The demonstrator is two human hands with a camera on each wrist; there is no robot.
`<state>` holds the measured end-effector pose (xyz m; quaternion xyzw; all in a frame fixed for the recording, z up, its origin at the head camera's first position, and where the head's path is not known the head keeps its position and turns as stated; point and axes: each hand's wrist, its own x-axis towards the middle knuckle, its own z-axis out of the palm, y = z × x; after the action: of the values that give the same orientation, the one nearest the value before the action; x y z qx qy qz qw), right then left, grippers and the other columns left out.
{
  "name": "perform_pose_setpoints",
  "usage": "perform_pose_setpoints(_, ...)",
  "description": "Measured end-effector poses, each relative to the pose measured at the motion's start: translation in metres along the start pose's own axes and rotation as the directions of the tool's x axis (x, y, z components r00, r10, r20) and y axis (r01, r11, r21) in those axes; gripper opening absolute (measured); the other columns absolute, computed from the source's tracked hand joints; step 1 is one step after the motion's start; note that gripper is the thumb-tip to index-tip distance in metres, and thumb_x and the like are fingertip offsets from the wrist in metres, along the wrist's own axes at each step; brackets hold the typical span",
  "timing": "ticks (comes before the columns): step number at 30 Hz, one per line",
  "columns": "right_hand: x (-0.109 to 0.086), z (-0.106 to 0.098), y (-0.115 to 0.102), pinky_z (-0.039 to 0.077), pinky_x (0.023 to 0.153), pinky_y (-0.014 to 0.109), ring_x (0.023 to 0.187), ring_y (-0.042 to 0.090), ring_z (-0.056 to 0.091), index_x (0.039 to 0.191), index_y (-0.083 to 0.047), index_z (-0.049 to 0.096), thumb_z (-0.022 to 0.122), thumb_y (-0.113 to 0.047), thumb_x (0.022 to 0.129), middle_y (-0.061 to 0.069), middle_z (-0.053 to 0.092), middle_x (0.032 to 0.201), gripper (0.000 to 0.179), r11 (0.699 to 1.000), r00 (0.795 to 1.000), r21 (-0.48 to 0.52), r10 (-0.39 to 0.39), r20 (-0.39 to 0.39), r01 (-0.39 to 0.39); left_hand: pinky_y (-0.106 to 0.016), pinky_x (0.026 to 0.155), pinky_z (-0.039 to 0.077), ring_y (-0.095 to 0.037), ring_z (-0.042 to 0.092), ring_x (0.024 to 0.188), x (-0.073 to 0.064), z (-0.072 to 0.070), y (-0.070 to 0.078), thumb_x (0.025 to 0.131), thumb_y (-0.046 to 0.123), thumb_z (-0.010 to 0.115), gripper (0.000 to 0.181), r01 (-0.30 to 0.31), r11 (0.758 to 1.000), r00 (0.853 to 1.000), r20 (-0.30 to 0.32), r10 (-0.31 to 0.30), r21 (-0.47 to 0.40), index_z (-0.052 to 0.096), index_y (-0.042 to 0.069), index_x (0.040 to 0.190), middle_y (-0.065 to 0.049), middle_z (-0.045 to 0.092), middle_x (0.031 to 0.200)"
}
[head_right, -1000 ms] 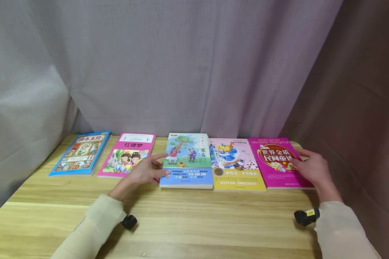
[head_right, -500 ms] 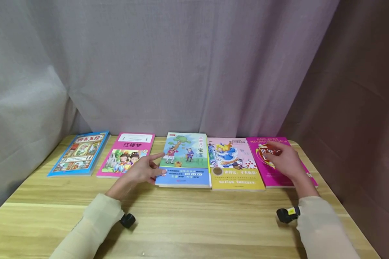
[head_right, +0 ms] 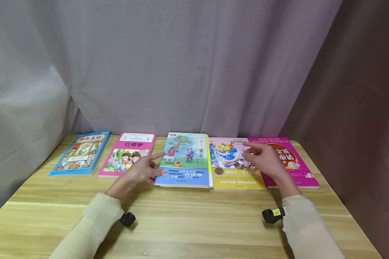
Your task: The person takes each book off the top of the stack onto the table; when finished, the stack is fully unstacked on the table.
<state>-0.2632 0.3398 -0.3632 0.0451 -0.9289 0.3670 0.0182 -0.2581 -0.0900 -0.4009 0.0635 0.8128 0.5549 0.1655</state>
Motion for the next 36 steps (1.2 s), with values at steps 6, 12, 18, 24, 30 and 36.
perform_pose_setpoints(6, 0.002, 0.016, -0.016, 0.065, 0.074, 0.032, 0.085, 0.025, 0.071, 0.153, -0.006, 0.056, 0.072, -0.026, 0.102, 0.025, 0.072, 0.112, 0.057, 0.986, 0.996, 0.168, -0.026, 0.082, 0.012, -0.033, 0.059, 0.064, -0.017, 0.059, 0.064, 0.0, 0.0, 0.001, 0.097, 0.01, 0.077, 0.081, 0.004, 1.0, 1.0, 0.012, -0.004, -0.005, 0.037, 0.02, 0.166, -0.013, 0.059, 0.098)
perform_pose_setpoints(12, 0.007, 0.042, -0.024, 0.066, 0.068, 0.035, 0.077, 0.021, 0.072, 0.15, 0.001, 0.056, 0.074, -0.017, 0.1, 0.019, 0.071, 0.101, 0.056, 0.957, 0.981, 0.289, -0.079, 0.177, 0.025, -0.032, 0.057, 0.063, -0.017, 0.059, 0.061, -0.001, -0.003, -0.001, 0.096, 0.008, 0.078, 0.084, 0.012, 1.0, 1.0, 0.021, -0.011, -0.01, 0.034, 0.02, 0.167, -0.012, 0.058, 0.093)
perform_pose_setpoints(18, 0.007, 0.063, -0.03, 0.067, 0.066, 0.036, 0.073, 0.019, 0.072, 0.151, 0.004, 0.053, 0.073, -0.011, 0.1, 0.018, 0.071, 0.097, 0.057, 0.932, 0.946, 0.361, -0.083, 0.312, -0.038, -0.033, 0.058, 0.064, -0.018, 0.06, 0.062, -0.002, -0.004, 0.0, 0.097, 0.006, 0.076, 0.086, 0.024, 1.0, 0.999, 0.043, -0.023, -0.017, 0.03, 0.022, 0.168, -0.014, 0.056, 0.099)
perform_pose_setpoints(24, 0.008, 0.075, -0.037, 0.066, 0.061, 0.035, 0.067, 0.019, 0.069, 0.151, 0.001, 0.054, 0.076, -0.011, 0.097, 0.016, 0.069, 0.095, 0.06, 0.935, 0.925, 0.35, -0.08, 0.372, -0.06, -0.035, 0.059, 0.064, -0.019, 0.06, 0.064, -0.003, -0.007, 0.0, 0.098, 0.005, 0.074, 0.089, 0.023, 1.0, 0.997, 0.079, -0.021, -0.017, 0.025, 0.023, 0.17, -0.014, 0.052, 0.106)
perform_pose_setpoints(30, 0.01, 0.081, -0.039, 0.064, 0.057, 0.032, 0.06, 0.016, 0.066, 0.155, 0.0, 0.05, 0.078, -0.009, 0.095, 0.011, 0.067, 0.094, 0.067, 0.934, 0.909, 0.344, -0.061, 0.412, -0.093, -0.035, 0.058, 0.064, -0.017, 0.058, 0.061, -0.005, -0.01, -0.002, 0.098, 0.004, 0.074, 0.095, 0.02, 0.999, 0.99, 0.14, -0.016, -0.031, 0.017, 0.023, 0.171, -0.01, 0.054, 0.091)
perform_pose_setpoints(36, 0.01, 0.081, -0.039, 0.061, 0.052, 0.032, 0.055, 0.015, 0.063, 0.159, -0.002, 0.046, 0.08, -0.01, 0.093, 0.011, 0.067, 0.089, 0.075, 0.941, 0.903, 0.326, -0.059, 0.427, -0.093, -0.034, 0.058, 0.064, -0.016, 0.057, 0.06, -0.005, -0.012, -0.004, 0.097, 0.003, 0.074, 0.1, 0.042, 0.997, 0.985, 0.171, -0.03, -0.062, 0.012, 0.028, 0.172, -0.01, 0.056, 0.089)
